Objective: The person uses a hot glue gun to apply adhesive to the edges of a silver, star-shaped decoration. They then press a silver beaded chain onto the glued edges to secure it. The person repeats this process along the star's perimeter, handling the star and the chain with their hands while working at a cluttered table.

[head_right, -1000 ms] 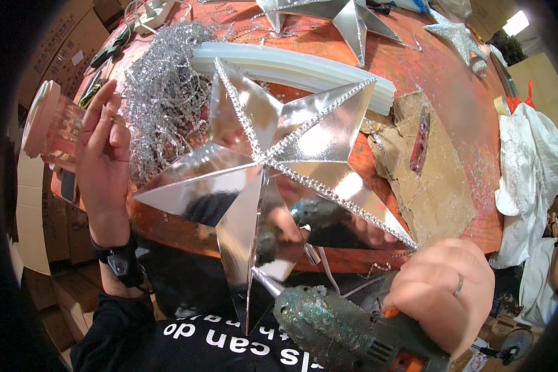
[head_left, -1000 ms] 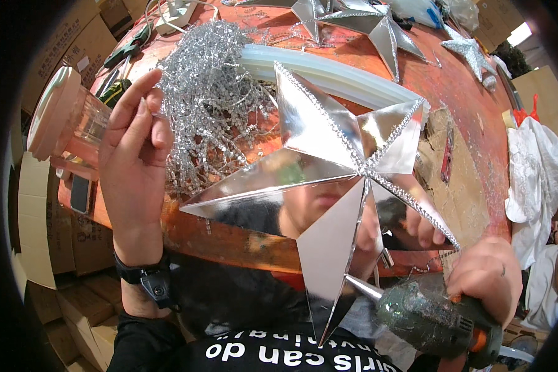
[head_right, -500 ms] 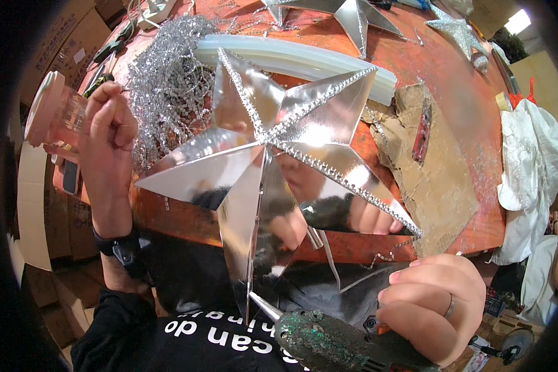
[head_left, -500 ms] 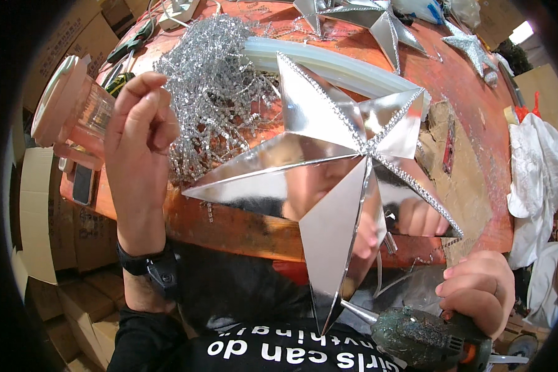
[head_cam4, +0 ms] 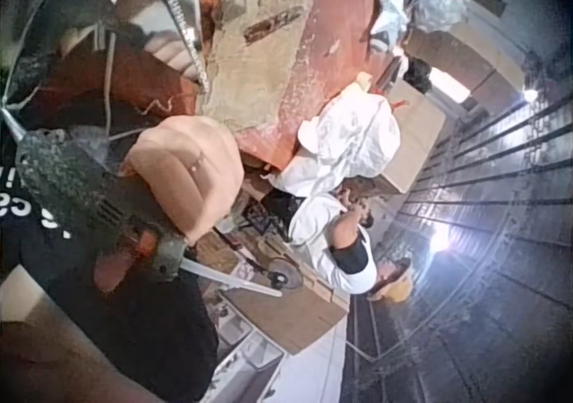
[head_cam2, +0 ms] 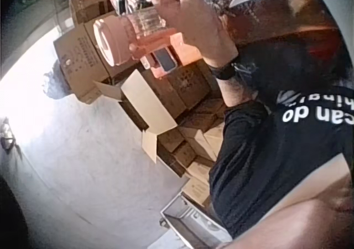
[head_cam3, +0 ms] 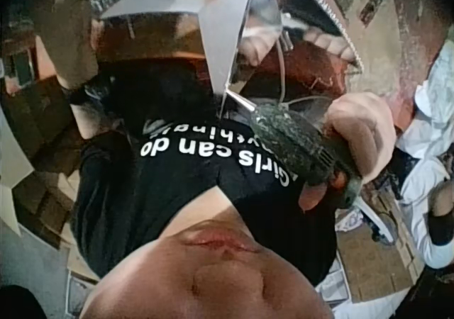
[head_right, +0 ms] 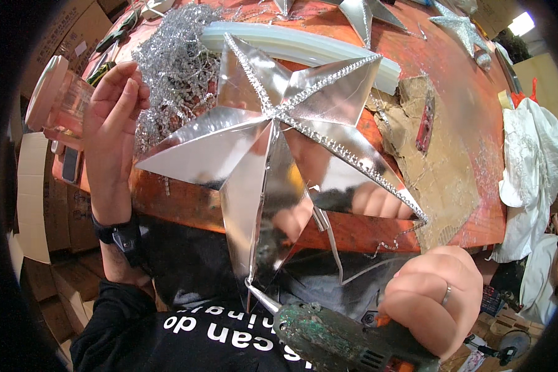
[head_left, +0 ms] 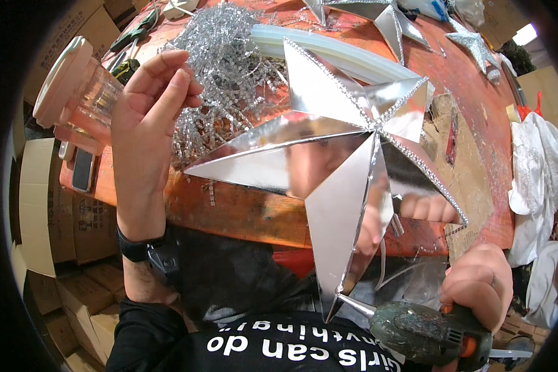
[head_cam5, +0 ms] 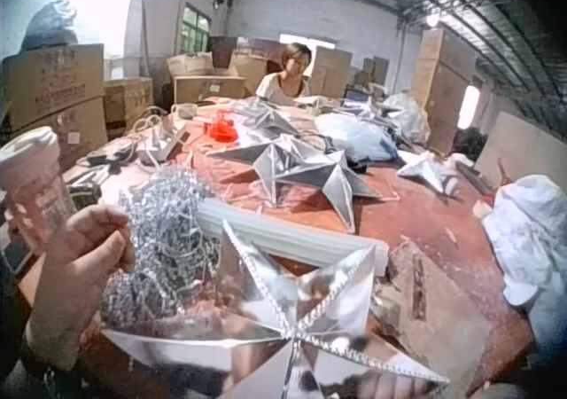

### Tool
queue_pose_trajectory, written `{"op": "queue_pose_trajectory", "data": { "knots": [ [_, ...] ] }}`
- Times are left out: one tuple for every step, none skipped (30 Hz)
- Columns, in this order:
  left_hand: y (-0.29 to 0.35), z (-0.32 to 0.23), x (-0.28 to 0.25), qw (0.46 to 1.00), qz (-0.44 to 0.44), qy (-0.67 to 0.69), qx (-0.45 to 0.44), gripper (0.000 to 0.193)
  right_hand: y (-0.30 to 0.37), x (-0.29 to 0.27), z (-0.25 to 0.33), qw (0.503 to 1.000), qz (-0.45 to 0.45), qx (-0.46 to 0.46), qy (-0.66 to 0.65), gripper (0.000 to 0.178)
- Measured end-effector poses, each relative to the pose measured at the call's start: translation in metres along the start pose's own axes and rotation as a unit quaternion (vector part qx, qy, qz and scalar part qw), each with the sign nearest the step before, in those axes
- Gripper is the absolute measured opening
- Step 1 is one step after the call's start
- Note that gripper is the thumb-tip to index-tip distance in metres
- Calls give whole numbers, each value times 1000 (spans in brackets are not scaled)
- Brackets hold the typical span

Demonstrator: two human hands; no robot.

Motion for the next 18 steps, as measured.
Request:
{"op": "queue_pose_trajectory", "data": {
  "knots": [
    [0,1,-1,1000,12,12,-10,25,0,0,0,1000,2,-1,-3,28],
    [0,2,0,1000,12,14,-12,25,1,1,0,1000,4,-1,-5,29],
    [0,1,2,1000,13,16,-13,24,1,0,0,1000,10,-2,-10,29],
    [1,0,2,1000,13,19,-14,24,0,-1,0,1000,16,-4,-16,30],
    [1,0,2,999,15,25,-15,24,0,-3,-2,999,33,-15,-24,30],
    [0,-1,2,999,17,31,-15,24,1,-6,-5,998,49,-25,-33,31],
    [0,0,2,999,20,37,-15,23,2,-8,-6,996,66,-35,-42,31],
    [0,0,2,999,21,39,-12,23,2,-9,-4,996,68,-29,-41,32],
    [0,0,3,999,23,41,-9,23,2,-10,-2,997,69,-22,-39,32],
    [-1,0,4,999,26,43,-6,23,2,-11,0,997,70,-15,-37,33],
    [0,0,1,998,31,53,-11,23,1,-10,0,996,72,-22,-40,33],
    [0,0,-2,997,37,62,-16,23,0,-8,0,996,74,-29,-43,33],
    [0,-1,-6,996,43,72,-20,23,0,-7,0,995,76,-36,-46,32],
    [0,-1,-10,996,45,76,-18,23,0,-7,-1,995,78,-43,-53,32],
    [-2,6,-10,995,55,87,-16,24,4,-6,-2,994,82,-42,-54,32],
    [-3,6,-10,993,62,95,-13,24,6,-6,-2,994,83,-45,-58,32],
    [-4,6,-11,992,74,99,-8,24,7,-6,-1,994,78,-52,-53,29],
    [-5,6,-11,991,86,103,-4,25,8,-5,0,994,73,-58,-48,25]
  ]
}}
Point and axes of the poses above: each hand's wrist, its own y-axis away from the middle knuckle, its own x-axis out of the palm, z = x × y, the point moved 1 cm from there along -y, towards the middle knuckle, and after that the axes turned 15 degrees about -x, right-handed, at the moved point
